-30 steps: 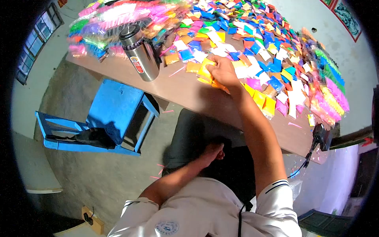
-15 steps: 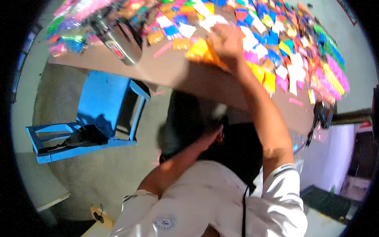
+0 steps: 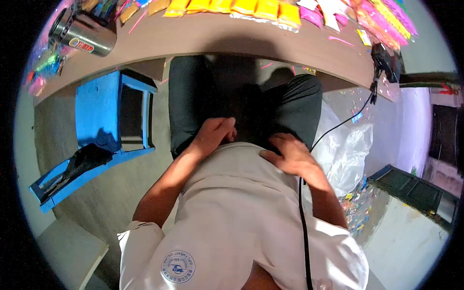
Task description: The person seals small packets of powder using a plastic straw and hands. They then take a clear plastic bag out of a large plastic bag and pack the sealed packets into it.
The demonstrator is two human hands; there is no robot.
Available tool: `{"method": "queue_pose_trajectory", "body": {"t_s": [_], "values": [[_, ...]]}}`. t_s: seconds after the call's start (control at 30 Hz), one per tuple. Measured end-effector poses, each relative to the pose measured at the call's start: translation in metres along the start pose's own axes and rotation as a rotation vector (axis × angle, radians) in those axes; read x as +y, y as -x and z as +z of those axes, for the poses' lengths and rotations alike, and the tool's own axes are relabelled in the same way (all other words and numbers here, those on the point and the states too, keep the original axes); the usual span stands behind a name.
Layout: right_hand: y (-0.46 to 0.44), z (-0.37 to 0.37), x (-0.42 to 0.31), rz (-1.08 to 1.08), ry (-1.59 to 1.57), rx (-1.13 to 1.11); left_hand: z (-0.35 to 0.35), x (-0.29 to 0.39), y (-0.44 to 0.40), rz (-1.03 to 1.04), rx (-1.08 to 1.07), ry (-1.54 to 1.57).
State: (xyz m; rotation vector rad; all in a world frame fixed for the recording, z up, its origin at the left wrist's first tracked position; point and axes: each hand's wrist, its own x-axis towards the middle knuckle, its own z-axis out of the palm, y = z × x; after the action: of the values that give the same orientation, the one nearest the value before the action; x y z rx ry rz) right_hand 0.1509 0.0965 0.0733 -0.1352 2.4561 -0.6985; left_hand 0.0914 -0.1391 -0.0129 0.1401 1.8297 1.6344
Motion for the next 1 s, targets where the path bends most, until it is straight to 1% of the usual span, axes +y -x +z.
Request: {"method": "queue_pose_trajectory", "body": {"t_s": [0.03, 0.07, 0.13, 0.2, 0.3, 0.37, 0.4, 0.47, 0.5, 0.57, 0.6, 0.67, 0.7, 0.77, 0.8, 0.87, 0.9, 0.97, 1.0], "values": [[0.003, 0.019, 0.010, -0.079, 0.065, 0.190, 0.002, 0.002, 0.001, -0.009, -0.001, -0.003], [0.006, 0.025, 0.020, -0.075, 0.060, 0.207, 0.004, 0.005, 0.003, 0.000, -0.010, -0.015], [0.008, 0.022, 0.024, -0.032, -0.175, 0.161, 0.008, 0.011, 0.006, 0.022, 0.014, -0.063], [0.010, 0.018, 0.023, -0.023, -0.218, 0.181, 0.009, 0.017, 0.004, 0.011, 0.008, -0.094], [0.010, 0.012, 0.018, -0.047, -0.240, 0.235, 0.005, 0.020, 0.002, 0.013, 0.003, -0.099], [0.014, 0.003, 0.012, -0.055, -0.354, 0.355, 0.001, 0.019, 0.002, 0.023, -0.009, -0.006], [0.013, 0.005, 0.012, -0.056, -0.354, 0.357, -0.001, 0.021, 0.002, 0.026, -0.010, -0.007], [0.012, 0.012, 0.012, -0.073, -0.146, 0.362, -0.004, 0.023, 0.004, -0.081, 0.015, 0.074], [0.013, 0.014, 0.008, -0.072, -0.143, 0.362, -0.006, 0.021, 0.005, -0.079, 0.014, 0.076], [0.012, 0.018, -0.002, -0.204, -0.159, 0.386, -0.008, 0.015, 0.006, -0.085, 0.041, 0.054], [0.012, 0.017, -0.002, -0.201, -0.159, 0.385, -0.007, 0.015, 0.007, -0.086, 0.039, 0.056], [0.006, 0.009, -0.001, 0.010, -0.163, 0.110, -0.008, 0.015, 0.008, -0.089, 0.042, 0.103], [0.002, 0.006, 0.000, 0.007, -0.158, 0.111, -0.008, 0.015, 0.008, -0.085, 0.045, 0.106], [-0.007, 0.003, 0.003, -0.007, -0.075, -0.011, -0.009, 0.014, 0.006, -0.049, 0.025, 0.120], [-0.010, 0.005, 0.005, -0.010, -0.071, -0.006, -0.009, 0.016, 0.005, -0.043, 0.027, 0.118], [-0.019, 0.015, 0.013, -0.175, -0.129, 0.139, -0.009, 0.019, 0.005, -0.068, 0.021, 0.166], [-0.026, 0.023, 0.020, -0.177, -0.126, 0.144, -0.008, 0.019, 0.005, -0.063, 0.022, 0.164], [-0.044, 0.031, 0.031, -0.320, -0.041, 0.114, -0.008, 0.019, 0.002, -0.058, 0.065, 0.166], [-0.046, 0.026, 0.027, -0.328, -0.036, 0.119, -0.008, 0.020, 0.000, -0.050, 0.071, 0.163]]}}
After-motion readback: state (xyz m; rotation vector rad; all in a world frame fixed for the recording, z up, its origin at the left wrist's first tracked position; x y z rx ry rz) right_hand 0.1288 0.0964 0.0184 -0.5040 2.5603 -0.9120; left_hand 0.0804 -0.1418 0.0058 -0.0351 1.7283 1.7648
